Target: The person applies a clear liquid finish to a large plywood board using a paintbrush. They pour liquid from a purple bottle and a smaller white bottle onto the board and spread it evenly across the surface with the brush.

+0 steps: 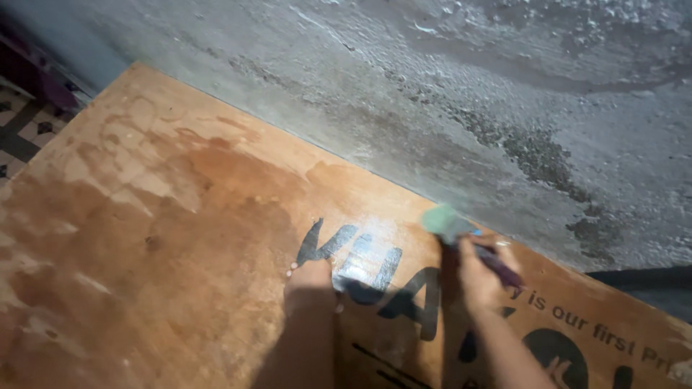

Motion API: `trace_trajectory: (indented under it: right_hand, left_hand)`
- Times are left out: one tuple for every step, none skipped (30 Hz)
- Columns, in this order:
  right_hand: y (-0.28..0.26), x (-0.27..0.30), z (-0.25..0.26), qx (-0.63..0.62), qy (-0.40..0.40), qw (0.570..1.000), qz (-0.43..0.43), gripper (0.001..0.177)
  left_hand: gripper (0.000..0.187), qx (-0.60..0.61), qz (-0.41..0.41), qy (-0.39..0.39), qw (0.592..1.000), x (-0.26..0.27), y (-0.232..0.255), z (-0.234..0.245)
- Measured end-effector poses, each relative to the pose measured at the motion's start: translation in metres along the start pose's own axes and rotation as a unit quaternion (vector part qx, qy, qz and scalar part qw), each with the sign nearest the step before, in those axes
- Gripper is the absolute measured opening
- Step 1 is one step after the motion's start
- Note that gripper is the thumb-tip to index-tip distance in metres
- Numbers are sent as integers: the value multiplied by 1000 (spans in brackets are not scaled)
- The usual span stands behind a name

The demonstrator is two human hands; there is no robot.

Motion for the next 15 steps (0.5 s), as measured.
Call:
trace_trajectory:
  right_hand:
    - [1,4,11,23,0,999,-49,14]
    - [-2,6,24,43,0,994,-97,14]
    - [-8,7,27,62,0,988,-144,13]
    - [-24,5,19,62,-5,996,-66,12]
    - [-39,4,9,62,-11,998,12,12]
    - [-54,4,-3,61,-15,994,89,12]
    - [-61,2,-27,62,-59,993,75,14]
    - [-68,0,-54,64,-104,991,61,17]
    - [-69,7,-75,62,-217,974,-33,12]
    - [-72,9,-103,-162,-181,952,-184,20]
    - [-78,15,-123,-374,-131,860,-321,36]
    - [-90,6,-119,-281,-185,931,-141,22]
    - [-104,3,-113,-174,-231,956,45,10]
    - [-117,3,-108,-57,-268,934,228,12]
    - [-109,-1,-98,-39,-263,949,172,9]
  left_hand:
    - [46,2,0,-5,1000,1,0,-1]
    - [48,-1,4,-5,1000,1,0,1]
    - [50,-4,7,-2,1000,1,0,3]
    - [52,-11,12,-1,1000,2,-1,3]
    - [53,-16,16,-5,1000,4,0,3]
    - [55,-23,19,-9,1000,5,1,5]
    - [57,-29,22,-12,999,6,2,8]
    - [56,-34,24,-13,999,8,3,10]
    - [55,-39,26,-14,999,11,3,13]
    - [54,-43,27,-13,999,12,3,17]
    - [54,-46,36,-22,998,14,3,20]
    - [54,-46,43,-31,998,16,5,23]
    - [54,-46,50,-40,997,17,6,25]
    - [54,-46,58,-37,997,19,8,26]
    - [55,-46,66,-34,996,19,9,27]
Point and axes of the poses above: each hand's wrist, its own x-axis away from the middle knuckle, its own z-axis out of the back of the hand, y = z × x, the point moved 4 cm from there along -x, towards the middle knuckle, and after that the axes turned 15 degrees about z, right-handed, at the moved point
